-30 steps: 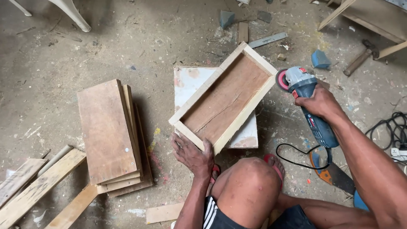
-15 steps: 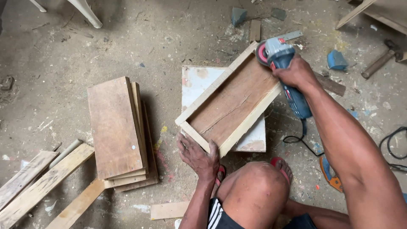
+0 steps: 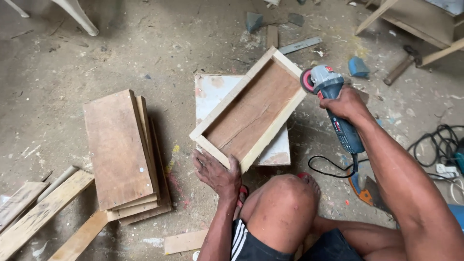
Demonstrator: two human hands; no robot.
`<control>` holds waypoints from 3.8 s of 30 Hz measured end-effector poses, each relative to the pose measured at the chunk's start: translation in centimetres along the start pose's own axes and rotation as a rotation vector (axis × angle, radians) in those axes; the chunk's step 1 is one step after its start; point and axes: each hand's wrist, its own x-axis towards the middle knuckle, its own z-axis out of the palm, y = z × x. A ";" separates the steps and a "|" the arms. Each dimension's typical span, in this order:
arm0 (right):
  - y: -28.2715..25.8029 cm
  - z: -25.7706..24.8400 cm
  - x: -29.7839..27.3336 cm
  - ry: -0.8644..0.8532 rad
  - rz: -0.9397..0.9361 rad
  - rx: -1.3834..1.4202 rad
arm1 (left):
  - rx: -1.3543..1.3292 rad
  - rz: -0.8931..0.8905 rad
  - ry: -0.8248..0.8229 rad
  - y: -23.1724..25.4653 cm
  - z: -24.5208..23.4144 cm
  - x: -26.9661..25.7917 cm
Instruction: Sanding wooden furniture components using a handheld angle grinder with a sanding attachment.
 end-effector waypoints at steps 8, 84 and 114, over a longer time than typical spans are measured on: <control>10.5 -2.5 -4.0 -0.013 0.201 -0.123 | -0.129 -0.023 -0.210 -1.4 -2.1 1.3; 2.1 6.8 -13.9 -0.163 -0.271 -0.099 | 0.295 0.331 -0.705 8.5 -5.0 11.8; 2.5 6.7 -12.6 -0.148 -0.298 -0.246 | 0.313 0.314 -0.725 8.9 -4.9 11.8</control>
